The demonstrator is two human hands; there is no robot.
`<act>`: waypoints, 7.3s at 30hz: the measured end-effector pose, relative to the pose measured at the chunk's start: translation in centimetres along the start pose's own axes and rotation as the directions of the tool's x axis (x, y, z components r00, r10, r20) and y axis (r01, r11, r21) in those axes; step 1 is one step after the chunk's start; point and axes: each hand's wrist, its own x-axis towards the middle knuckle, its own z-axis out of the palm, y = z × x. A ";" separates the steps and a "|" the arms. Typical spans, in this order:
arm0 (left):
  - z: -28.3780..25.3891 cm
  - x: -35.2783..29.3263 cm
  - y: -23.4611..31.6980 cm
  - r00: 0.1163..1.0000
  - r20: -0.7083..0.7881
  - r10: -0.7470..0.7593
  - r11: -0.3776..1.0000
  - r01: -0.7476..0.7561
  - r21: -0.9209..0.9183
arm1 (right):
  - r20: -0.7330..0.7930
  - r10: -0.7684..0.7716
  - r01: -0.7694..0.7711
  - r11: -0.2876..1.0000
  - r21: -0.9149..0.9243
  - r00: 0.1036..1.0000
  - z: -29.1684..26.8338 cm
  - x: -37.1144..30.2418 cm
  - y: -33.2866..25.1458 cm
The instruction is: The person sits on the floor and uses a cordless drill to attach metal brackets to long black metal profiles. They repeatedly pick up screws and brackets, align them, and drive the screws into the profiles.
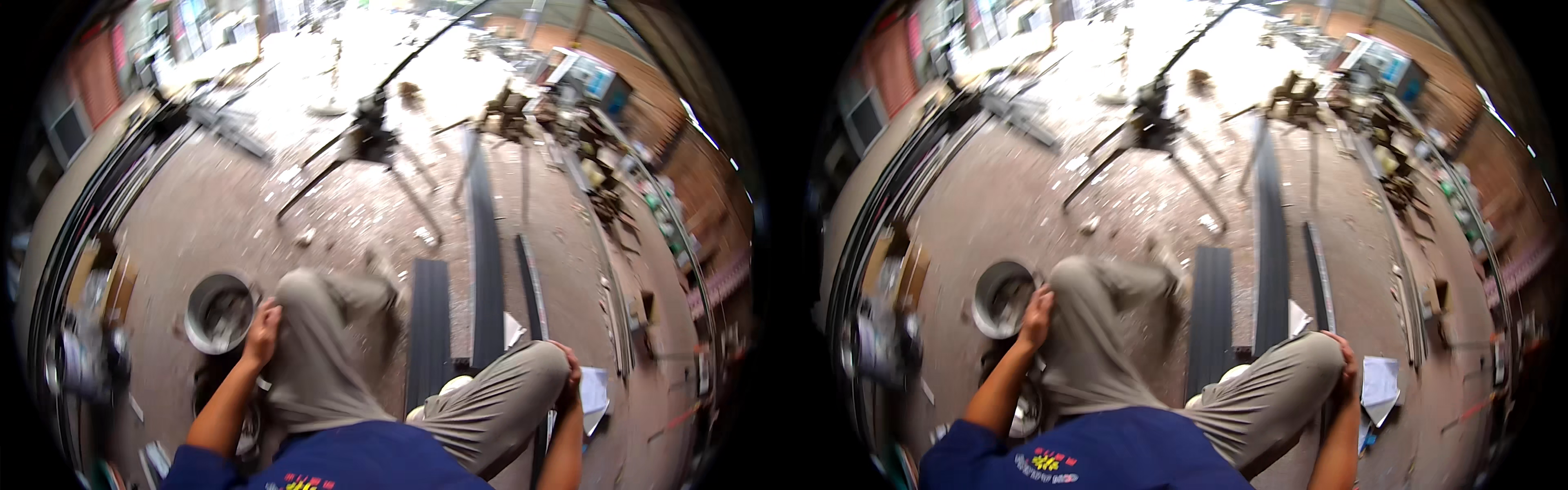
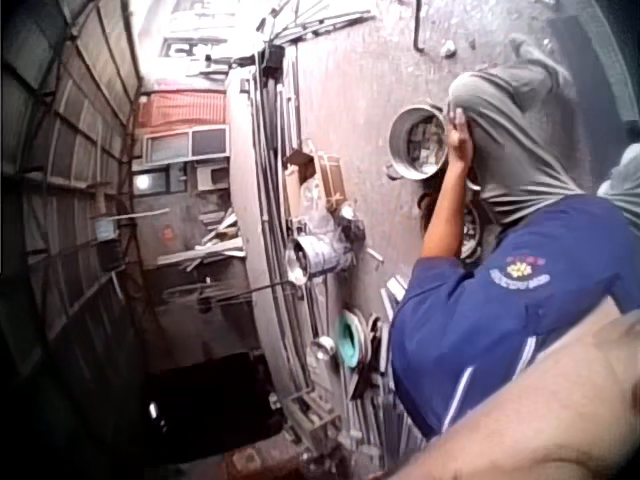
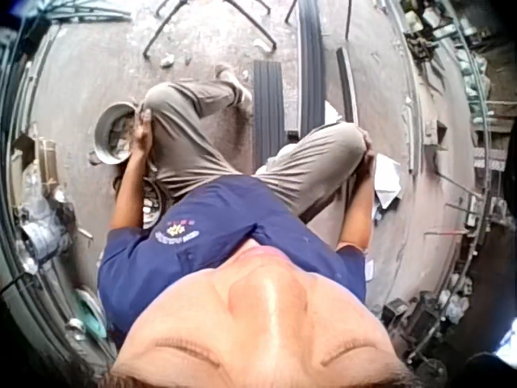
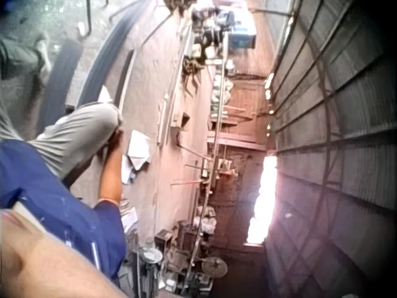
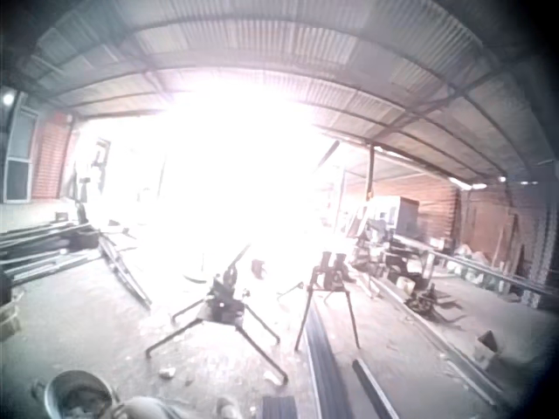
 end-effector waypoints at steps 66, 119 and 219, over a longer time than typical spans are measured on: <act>-13.2 11.1 -26.4 0.940 -0.174 -0.295 0.188 0.235 0.954 | -0.029 0.427 -0.372 0.818 0.439 0.904 -2.0 -4.2 -1.0; 12.1 8.6 12.2 0.827 0.542 -0.153 0.603 0.512 -0.612 | 0.615 -0.227 0.571 0.689 -0.446 0.755 15.7 16.6 -9.3; 27.1 -0.8 16.8 0.550 0.835 0.026 0.646 0.628 -0.434 | 0.501 -0.003 0.114 0.975 -0.193 0.865 14.2 15.3 -2.9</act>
